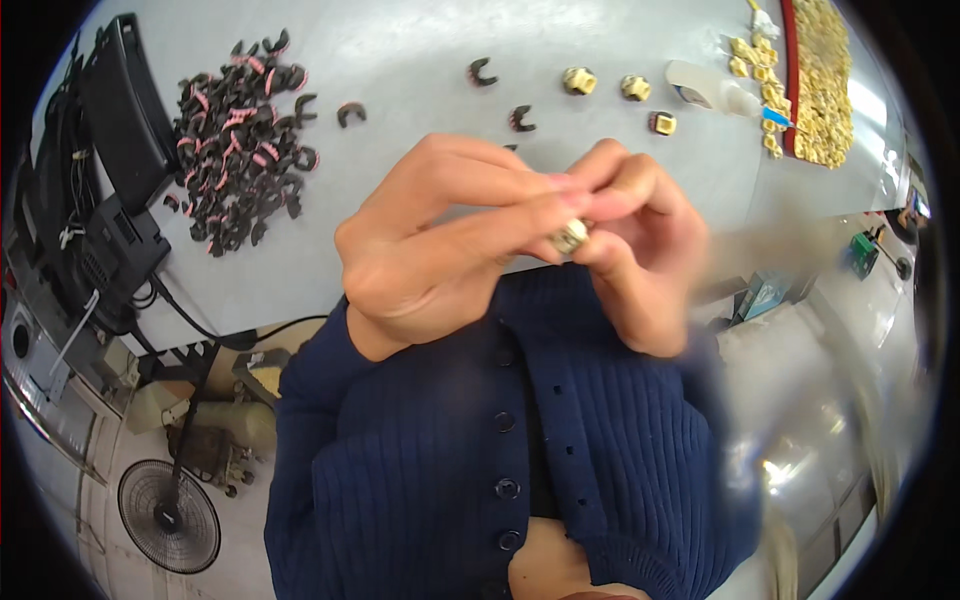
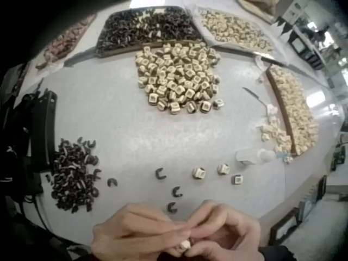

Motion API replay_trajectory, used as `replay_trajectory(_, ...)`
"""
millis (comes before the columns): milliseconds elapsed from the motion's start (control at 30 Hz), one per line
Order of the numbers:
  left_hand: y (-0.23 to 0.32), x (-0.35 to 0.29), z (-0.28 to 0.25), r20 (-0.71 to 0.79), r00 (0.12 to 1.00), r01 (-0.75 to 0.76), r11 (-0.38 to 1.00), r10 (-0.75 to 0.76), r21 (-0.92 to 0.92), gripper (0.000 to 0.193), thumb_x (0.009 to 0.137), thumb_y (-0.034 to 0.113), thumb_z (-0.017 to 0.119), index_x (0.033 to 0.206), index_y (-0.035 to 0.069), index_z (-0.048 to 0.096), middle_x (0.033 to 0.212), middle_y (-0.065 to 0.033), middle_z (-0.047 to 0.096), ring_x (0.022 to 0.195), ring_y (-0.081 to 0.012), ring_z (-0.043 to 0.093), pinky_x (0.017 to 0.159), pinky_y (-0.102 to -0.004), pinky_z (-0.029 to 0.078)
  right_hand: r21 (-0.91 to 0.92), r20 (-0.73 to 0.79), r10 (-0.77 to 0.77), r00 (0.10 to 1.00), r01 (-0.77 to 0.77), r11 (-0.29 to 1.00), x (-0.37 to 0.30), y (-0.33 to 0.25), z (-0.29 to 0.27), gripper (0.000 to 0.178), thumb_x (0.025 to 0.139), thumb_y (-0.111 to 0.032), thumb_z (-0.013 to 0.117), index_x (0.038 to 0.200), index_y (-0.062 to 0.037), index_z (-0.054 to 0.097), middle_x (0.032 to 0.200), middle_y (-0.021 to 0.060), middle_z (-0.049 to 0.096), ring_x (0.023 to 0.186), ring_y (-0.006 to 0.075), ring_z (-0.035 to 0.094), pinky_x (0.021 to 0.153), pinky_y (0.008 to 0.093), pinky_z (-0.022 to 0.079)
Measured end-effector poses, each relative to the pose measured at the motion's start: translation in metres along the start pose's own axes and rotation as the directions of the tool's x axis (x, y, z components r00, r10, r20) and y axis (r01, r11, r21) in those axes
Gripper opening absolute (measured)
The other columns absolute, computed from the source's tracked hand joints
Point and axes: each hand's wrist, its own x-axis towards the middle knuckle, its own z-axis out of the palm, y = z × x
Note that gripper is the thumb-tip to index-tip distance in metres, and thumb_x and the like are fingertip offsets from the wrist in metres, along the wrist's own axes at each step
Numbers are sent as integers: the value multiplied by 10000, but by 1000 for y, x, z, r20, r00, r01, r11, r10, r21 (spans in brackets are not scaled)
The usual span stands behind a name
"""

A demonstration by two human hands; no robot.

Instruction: Applying glue to small black C-shaped components and attaching them to small gold decorative parts on a factory workbench.

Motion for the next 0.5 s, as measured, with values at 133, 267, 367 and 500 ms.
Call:
replay_trajectory(133,1,-3,1,-97,989,133,968,-115,213,341,686,36,780,1007,-37,691,949,-145,666,862,-227,616,699,-307,508,-422,56,-252,966,252,871,13,1,-15,209,722,122,709,885,35,611,952,166,643,865,209,626,774,289,493)
replay_trajectory(267,3,-6,-7,-6,993,101,823,-118,560,507,594,41,835,1076,13,677,927,-101,677,927,-259,596,792,-328,489,-856,239,-517,822,430,288,29,3,-43,273,649,80,757,887,-13,660,894,103,681,822,247,624,721,294,478)
replay_trajectory(367,-2,-12,2,48,984,109,798,-170,592,472,586,25,830,1038,42,694,928,-69,678,965,-275,580,817,-346,478,-901,295,-548,783,419,114,33,6,-51,268,652,65,765,886,-21,667,909,104,679,811,244,619,709,303,474)
replay_trajectory(500,-2,-7,5,47,990,79,791,-135,607,440,598,0,818,1019,57,702,914,-56,676,979,-276,574,818,-349,478,-899,255,-662,705,424,105,25,4,-55,268,653,81,753,883,-30,673,911,95,678,793,242,612,699,304,469)
